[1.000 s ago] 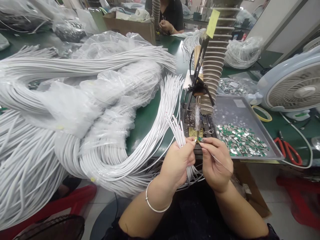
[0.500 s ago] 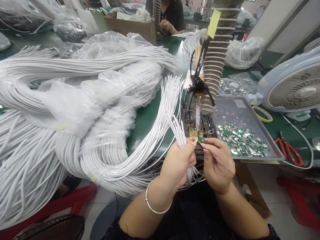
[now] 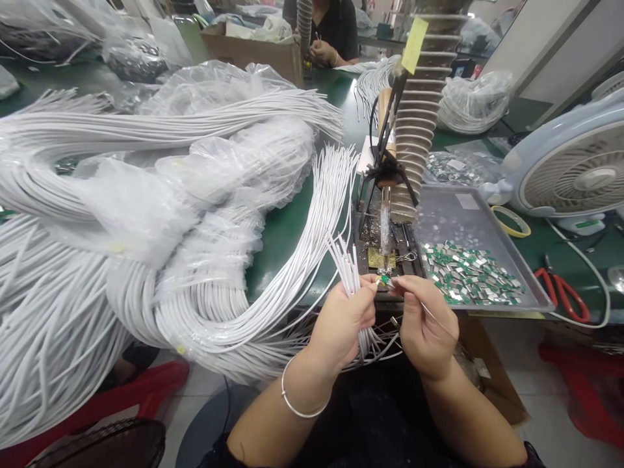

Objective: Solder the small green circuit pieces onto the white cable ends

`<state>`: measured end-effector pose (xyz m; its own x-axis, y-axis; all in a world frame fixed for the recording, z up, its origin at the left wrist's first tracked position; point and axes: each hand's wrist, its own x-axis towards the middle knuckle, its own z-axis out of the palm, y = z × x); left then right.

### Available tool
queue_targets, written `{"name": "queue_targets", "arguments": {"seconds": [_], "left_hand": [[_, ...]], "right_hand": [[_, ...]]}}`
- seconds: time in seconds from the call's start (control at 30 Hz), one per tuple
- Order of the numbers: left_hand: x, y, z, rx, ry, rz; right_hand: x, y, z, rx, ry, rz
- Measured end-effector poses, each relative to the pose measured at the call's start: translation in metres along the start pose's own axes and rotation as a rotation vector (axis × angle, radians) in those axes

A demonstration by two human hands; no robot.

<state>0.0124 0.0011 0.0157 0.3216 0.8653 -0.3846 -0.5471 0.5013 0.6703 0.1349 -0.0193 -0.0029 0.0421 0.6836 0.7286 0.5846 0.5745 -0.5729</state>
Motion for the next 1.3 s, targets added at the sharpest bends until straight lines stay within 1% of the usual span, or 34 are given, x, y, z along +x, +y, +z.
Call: {"name": "queue_targets", "arguments": {"seconds": [0.1,0.27,0.33,0.43,0.53,0.67,0.73,0.83,0.9,1.03,1.17,1.23,1.3], "left_hand": [[-0.001,-0.002,-0.003,0.056,0.008,0.022],[-0.004,-0.004,-0.009,0.189,0.041,0.142],[-0.004,-0.006,-0.012,0.237,0.055,0.168],[-0.004,-0.006,-0.016,0.304,0.052,0.160],[-0.005,-0.003,-0.018,0.363,0.018,0.125],[-0.006,0.004,-0.017,0.431,-0.043,0.107],[-0.006,0.006,-0.014,0.437,-0.048,0.119],[-0.005,0.007,-0.011,0.433,-0.024,0.164],[-0.004,0.007,-0.009,0.446,-0.012,0.201],[-0.002,0.006,-0.008,0.499,0.000,0.245],[0.000,0.007,-0.007,0.558,0.010,0.265],[0.002,0.007,-0.006,0.571,0.018,0.280],[0.003,0.007,-0.006,0.579,0.035,0.291]], "right_hand": [[0.001,0.000,-0.001,-0.013,-0.031,0.052],[0.003,0.002,-0.002,-0.031,-0.159,0.147],[0.003,0.002,-0.002,-0.040,-0.182,0.145],[0.002,0.003,-0.003,-0.046,-0.184,0.118],[0.001,0.004,-0.003,-0.037,-0.167,0.090],[-0.001,0.006,-0.001,-0.043,-0.142,0.032],[-0.001,0.005,-0.001,-0.060,-0.144,0.000],[-0.002,0.003,0.000,-0.071,-0.147,-0.032],[-0.003,0.002,0.001,-0.080,-0.119,-0.011],[-0.009,0.003,0.003,-0.115,-0.012,0.077],[-0.013,0.005,0.005,-0.060,0.070,0.171],[-0.013,0.006,0.006,-0.014,0.069,0.161],[-0.010,0.007,0.006,0.010,0.045,0.119]]}}
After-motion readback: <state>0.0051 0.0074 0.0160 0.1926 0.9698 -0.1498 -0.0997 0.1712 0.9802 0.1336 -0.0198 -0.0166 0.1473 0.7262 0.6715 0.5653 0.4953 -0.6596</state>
